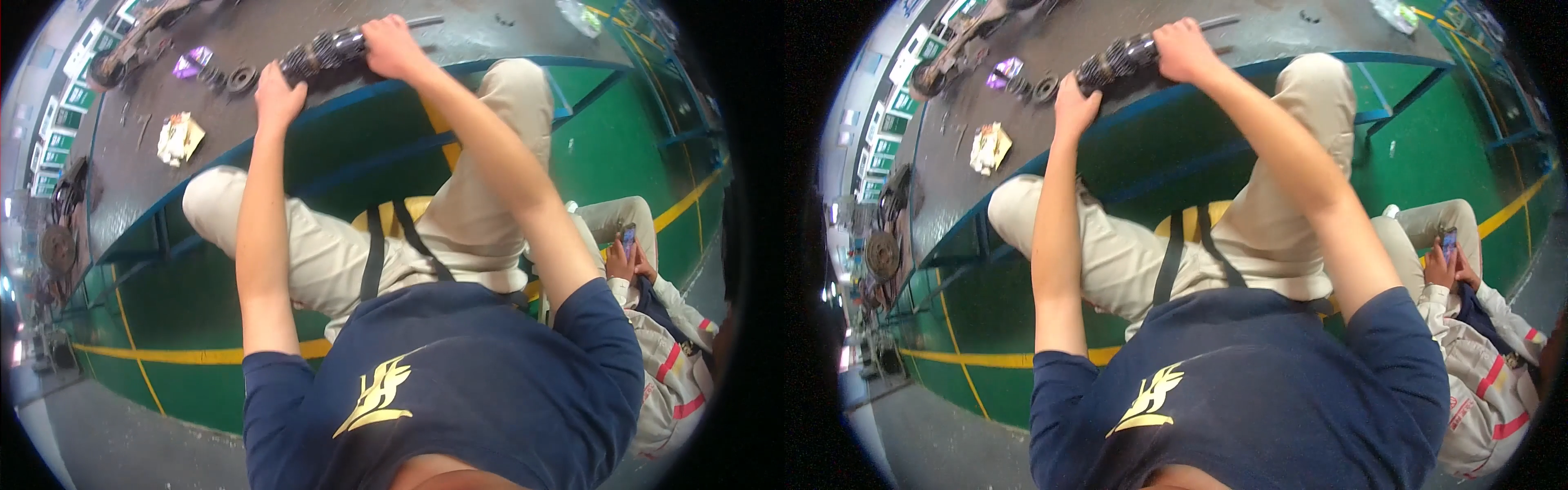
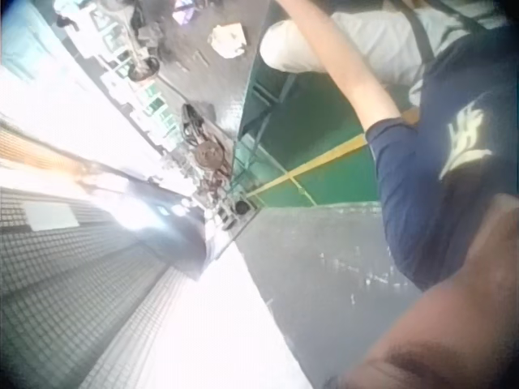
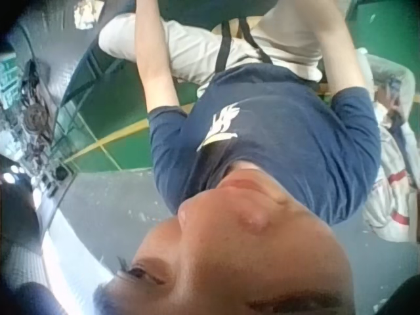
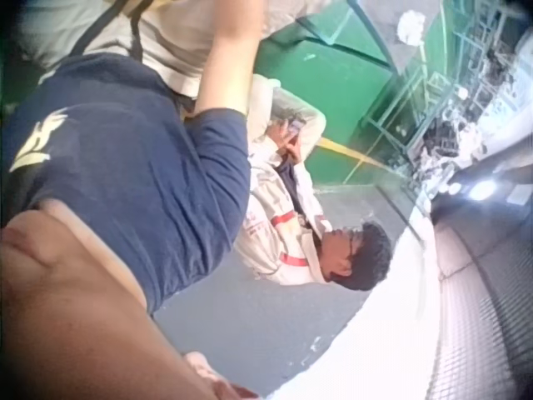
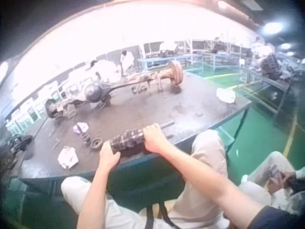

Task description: The person handles a transmission shaft assembly by hand, rotating the shaft and gears while checking the alignment of the components on a workbench.

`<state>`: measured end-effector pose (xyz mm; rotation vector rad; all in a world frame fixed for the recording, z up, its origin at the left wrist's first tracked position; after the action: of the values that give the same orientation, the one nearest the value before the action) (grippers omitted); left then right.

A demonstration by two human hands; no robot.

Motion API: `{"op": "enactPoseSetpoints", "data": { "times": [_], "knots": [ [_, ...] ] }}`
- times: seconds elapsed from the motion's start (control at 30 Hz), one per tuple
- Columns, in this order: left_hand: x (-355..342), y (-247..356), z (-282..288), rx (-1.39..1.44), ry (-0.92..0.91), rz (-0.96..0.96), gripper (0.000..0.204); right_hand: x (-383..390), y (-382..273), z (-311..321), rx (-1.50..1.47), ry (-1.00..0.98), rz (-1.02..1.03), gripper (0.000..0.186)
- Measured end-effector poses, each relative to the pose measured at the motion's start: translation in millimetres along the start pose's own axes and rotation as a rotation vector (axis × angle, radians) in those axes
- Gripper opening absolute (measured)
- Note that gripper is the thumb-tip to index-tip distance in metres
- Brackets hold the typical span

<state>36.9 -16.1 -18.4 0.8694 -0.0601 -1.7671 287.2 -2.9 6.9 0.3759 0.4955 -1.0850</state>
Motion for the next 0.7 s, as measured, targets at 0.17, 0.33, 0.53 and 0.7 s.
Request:
{"op": "enactPoseSetpoints", "data": {
  "times": [0.17, 0.33, 0.53, 0.7],
  "knots": [
    [2, 58, 5, 0.039, -0.019, 0.186, 0.045, 15, 26, 3, -0.050, 0.095, 0.003, 0.032],
    [13, 45, -4, -0.021, -0.121, 0.202, 0.086, 17, 26, -11, -0.049, 0.011, 0.011, 0.056],
    [24, 35, 16, 0.049, -0.073, 0.186, 0.084, 15, 6, 12, -0.097, 0.076, 0.030, 0.053],
    [23, 37, 14, -0.048, -0.009, 0.001, 0.079, 12, 4, 23, -0.176, 0.230, 0.072, 0.040]
  ]
}}
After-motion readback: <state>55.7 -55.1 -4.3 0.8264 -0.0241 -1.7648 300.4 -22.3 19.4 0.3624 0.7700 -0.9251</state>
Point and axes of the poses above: each hand's wrist, its own x-axis away from the middle knuckle, its own z-axis out of the back of the hand, y = z × x, the point moved 2 cm from there along -x, towards the middle knuckle, and after that the axes turned 7 degrees about x, right-handed, at the moved point
